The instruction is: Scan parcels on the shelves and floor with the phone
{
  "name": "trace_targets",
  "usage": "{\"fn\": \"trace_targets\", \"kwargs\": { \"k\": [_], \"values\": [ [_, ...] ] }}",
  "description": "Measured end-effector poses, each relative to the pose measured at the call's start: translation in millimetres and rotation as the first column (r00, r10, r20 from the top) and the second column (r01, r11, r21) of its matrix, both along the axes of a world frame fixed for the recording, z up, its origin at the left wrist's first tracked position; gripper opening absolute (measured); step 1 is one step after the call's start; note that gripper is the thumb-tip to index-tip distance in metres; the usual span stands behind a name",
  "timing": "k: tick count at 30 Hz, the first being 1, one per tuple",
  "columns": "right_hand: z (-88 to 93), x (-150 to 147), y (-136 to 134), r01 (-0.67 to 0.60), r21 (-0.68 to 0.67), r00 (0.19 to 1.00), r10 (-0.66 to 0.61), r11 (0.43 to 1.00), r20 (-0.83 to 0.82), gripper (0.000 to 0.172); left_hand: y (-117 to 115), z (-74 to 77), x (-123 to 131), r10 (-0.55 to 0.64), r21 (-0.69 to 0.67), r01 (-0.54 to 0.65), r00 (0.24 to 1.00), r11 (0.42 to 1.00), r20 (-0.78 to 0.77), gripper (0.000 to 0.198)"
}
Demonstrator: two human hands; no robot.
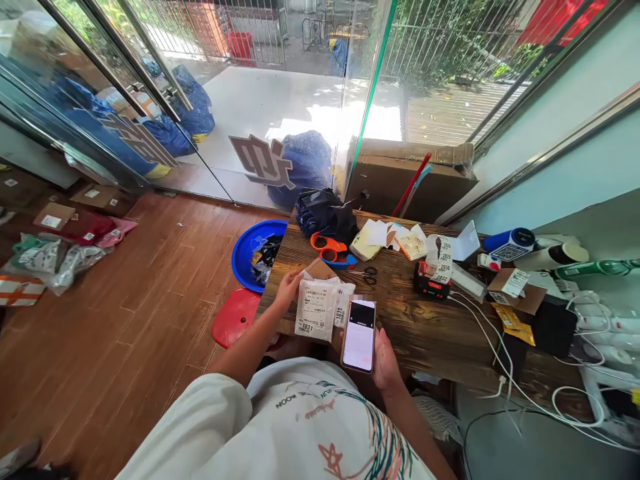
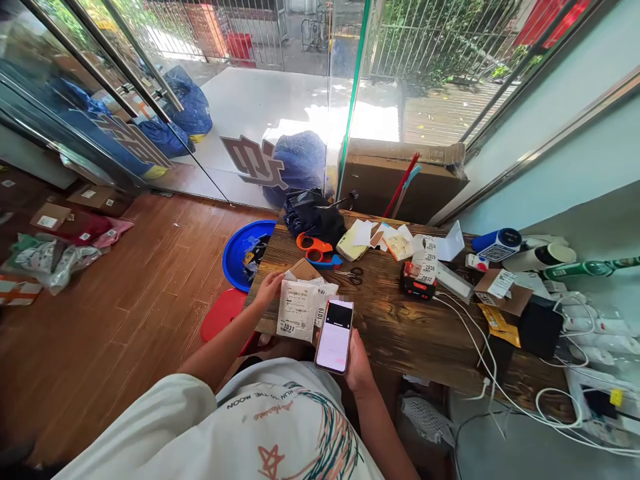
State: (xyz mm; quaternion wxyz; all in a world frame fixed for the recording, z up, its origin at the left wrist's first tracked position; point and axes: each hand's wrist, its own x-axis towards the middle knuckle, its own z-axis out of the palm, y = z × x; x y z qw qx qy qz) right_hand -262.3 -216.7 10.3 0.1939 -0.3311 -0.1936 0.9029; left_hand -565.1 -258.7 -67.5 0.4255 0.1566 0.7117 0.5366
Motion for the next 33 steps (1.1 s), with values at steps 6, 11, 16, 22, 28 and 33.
{"fn": "trace_targets", "kwargs": {
  "k": [6,11,16,22,28,33],
  "values": [
    [1.2,-25,-17,-0.075,-0.038,0.997,0.074,0.996,-0.031,0.053,-49,-21.8,35,0.167,-0.019,-0.168,0.956,0.986,0.241,0.063],
    [2.7,-62,-40,-0.140,-0.048,0.989,0.136,0.989,-0.065,0.058,-60,-18.9,40,0.222,0.021,-0.238,0.932,0.971,0.285,0.059],
    [12.6,-95,-62,-0.153,-0.023,0.984,0.150,0.988,-0.094,0.053,-54,-2.7,30,0.233,0.054,-0.260,0.926,0.964,0.296,0.038],
    [31.7,-109,-77,-0.169,-0.003,0.980,0.167,0.986,-0.105,0.056,-62,25.0,22,0.249,0.014,-0.268,0.913,0.963,0.324,0.039],
    [38.2,-110,-86,-0.162,0.006,0.984,0.162,0.987,-0.077,0.055,-69,36.4,17,0.246,-0.022,-0.254,0.909,0.967,0.336,0.036],
    [39.2,-111,-91,-0.171,-0.003,0.984,0.170,0.985,-0.050,0.058,-70,31.8,15,0.264,-0.033,-0.268,0.906,0.963,0.331,0.036]
  ]
}}
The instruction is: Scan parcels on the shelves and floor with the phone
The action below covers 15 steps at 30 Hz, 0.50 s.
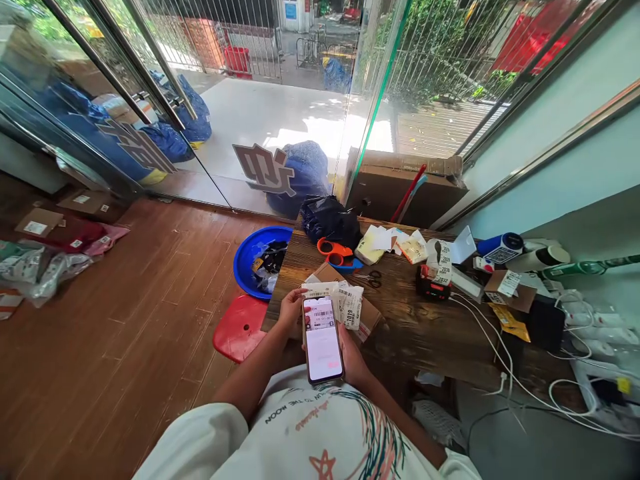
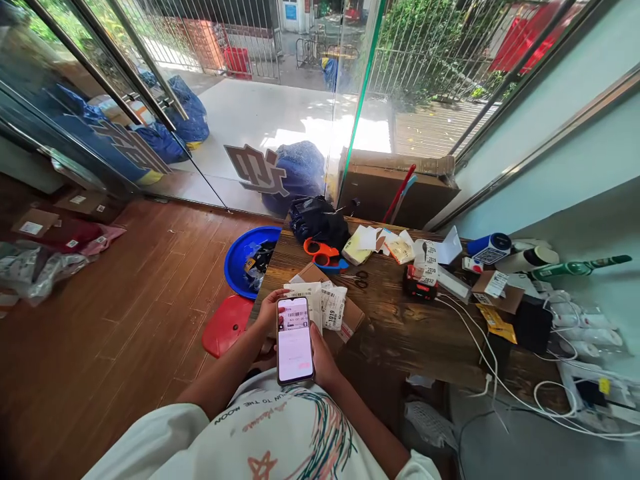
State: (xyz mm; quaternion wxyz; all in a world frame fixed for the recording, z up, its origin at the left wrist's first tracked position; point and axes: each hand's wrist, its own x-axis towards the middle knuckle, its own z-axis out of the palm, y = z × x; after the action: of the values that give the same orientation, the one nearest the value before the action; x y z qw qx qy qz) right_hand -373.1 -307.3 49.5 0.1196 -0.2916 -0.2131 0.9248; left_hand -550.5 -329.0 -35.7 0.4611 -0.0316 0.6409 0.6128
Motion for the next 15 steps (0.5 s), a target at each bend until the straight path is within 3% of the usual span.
{"fn": "trace_targets", "kwargs": {
  "k": [11,15],
  "values": [
    [-1.8,3,2,-0.010,-0.016,1.000,0.010,1.000,0.017,0.060,1,-20.9,-1,0.035,0.071,-0.034,0.999,0.997,-0.022,0.036],
    [-5.0,7,5,0.018,-0.010,1.000,-0.018,1.000,0.006,0.059,9,-28.0,-18,0.148,0.066,-0.143,0.986,0.988,-0.082,0.035]
  ]
}}
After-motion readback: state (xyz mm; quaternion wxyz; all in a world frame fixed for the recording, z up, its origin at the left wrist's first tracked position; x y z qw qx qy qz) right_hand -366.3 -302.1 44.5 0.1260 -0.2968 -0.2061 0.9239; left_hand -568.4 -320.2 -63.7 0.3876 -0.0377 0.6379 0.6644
